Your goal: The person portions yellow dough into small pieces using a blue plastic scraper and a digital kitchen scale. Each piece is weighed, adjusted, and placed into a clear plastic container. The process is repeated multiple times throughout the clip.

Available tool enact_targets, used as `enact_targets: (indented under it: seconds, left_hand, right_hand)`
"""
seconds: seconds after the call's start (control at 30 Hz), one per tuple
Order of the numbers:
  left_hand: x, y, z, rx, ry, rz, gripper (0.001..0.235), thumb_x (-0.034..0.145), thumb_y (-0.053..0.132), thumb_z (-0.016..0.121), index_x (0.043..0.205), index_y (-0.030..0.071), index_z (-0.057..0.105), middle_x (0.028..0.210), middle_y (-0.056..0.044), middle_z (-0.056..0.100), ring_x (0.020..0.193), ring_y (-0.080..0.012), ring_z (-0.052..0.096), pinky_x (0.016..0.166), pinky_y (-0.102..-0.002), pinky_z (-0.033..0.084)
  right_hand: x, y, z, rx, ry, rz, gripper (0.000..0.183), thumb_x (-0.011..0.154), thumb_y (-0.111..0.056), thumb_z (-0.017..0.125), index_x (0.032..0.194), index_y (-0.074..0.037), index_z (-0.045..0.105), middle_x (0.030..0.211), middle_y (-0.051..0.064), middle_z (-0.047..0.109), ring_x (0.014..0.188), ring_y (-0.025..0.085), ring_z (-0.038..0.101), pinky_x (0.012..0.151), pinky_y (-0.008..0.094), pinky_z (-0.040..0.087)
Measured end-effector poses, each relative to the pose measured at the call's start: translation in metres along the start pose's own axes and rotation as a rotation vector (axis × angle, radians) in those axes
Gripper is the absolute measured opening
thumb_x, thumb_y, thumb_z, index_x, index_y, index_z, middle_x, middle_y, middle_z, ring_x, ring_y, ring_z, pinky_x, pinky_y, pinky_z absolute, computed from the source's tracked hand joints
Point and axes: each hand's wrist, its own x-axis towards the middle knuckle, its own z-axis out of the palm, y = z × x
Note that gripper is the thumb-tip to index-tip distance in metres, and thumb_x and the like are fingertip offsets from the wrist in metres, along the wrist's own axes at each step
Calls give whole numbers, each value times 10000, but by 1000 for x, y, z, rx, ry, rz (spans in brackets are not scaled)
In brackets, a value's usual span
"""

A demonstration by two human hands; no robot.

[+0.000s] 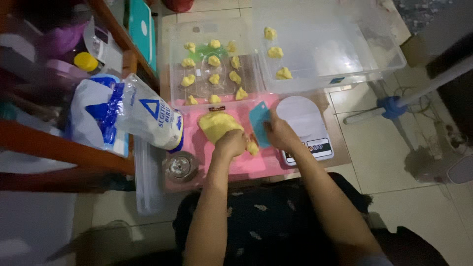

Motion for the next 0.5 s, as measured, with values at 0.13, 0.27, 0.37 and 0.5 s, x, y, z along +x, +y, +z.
enact_targets:
  seconds: [0.13,0.27,0.37,0.5]
  left_hand:
    - [9,8,-11,-398,103,70,475,1077,246,511,1313,-123,695,1318,-383,697,1327,-559,624,1135,-679,465]
    - [25,0,-13,-523,313,-118,449,1080,348,549,1309,-25,646,1332,-328,700,1341,-530,623,1108,-655,489]
    - [1,12,-28,-566,351,-242,455,1125,365,469,1410,24,564,1393,-247,681,1381,-477,615,1120,-647,487]
    - [1,15,-34,-554,338,-229,464,1130,368,473,1411,9,561,1411,-263,667,1395,-494,599,1109,-659,491]
  right_hand:
    - [6,6,-15,524,118,23,364,1115,-246,570,1462,-137,560,1302,240,753,1271,466,668,1071,619,514]
    - [24,-2,-18,979,134,294,703,1112,-707,469,1295,-106,785,918,81,781,797,205,729,689,348,630]
    - [42,65,42,74,144,-174,272,1036,-215,621,1133,-91,843,1037,234,815,993,590,707,841,721,518]
    - [34,56,72,100,-1,-133,250,1024,-256,669,1188,-180,840,1021,187,821,984,451,772,827,575,614]
